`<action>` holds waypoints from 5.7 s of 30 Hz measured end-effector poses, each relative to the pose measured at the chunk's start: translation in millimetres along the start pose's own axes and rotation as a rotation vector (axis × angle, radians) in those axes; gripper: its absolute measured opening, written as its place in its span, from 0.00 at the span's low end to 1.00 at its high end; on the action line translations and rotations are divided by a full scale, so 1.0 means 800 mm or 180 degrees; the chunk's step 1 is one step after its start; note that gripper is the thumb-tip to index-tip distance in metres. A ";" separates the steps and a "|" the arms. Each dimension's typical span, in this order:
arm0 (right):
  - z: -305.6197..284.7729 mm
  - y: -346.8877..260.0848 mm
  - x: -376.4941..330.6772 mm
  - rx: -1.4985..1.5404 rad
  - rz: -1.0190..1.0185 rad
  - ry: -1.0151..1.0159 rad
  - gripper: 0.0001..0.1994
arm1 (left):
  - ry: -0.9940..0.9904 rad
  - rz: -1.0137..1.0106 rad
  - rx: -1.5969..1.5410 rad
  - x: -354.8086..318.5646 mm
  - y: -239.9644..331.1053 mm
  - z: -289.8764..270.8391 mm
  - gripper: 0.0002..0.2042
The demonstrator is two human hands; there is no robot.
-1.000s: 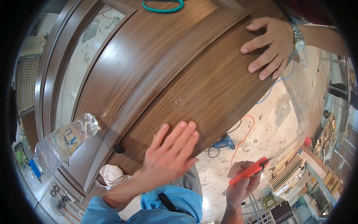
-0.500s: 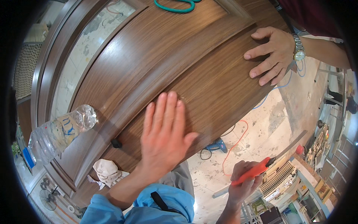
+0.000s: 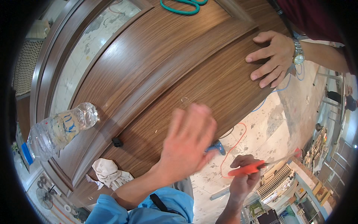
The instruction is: The person uses a utility knife to scrape and remove a small imperfection on a wooden door panel. They repeatedly scrape the same spot, occasionally wiping the area with a cloth. A second person is present and also uses a utility knife on the door.
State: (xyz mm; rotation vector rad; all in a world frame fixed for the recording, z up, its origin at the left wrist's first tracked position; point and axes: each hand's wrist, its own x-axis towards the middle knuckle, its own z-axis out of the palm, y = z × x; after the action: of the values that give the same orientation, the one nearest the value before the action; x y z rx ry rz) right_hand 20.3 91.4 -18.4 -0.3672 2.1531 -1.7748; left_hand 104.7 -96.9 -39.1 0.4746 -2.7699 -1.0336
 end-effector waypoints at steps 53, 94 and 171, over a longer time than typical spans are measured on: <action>0.016 -0.054 0.167 -0.3553 -0.1841 -0.2465 0.33 | 0.0595 -0.0368 0.1394 -0.010 -0.019 -0.014 0.23; 0.016 -0.056 0.174 -0.3583 -0.1727 -0.2473 0.31 | 0.0483 -0.0378 0.1482 -0.009 -0.019 -0.018 0.22; 0.009 -0.053 0.179 -0.3439 -0.1618 -0.2477 0.31 | 0.0442 -0.0362 0.1452 -0.003 -0.012 -0.014 0.26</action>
State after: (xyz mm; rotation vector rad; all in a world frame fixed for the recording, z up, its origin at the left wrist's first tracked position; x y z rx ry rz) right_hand -108.1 19.6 9.9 -1.6250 2.2317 -0.2501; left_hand 111.7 -110.1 -37.3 0.7346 -2.8681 -0.3559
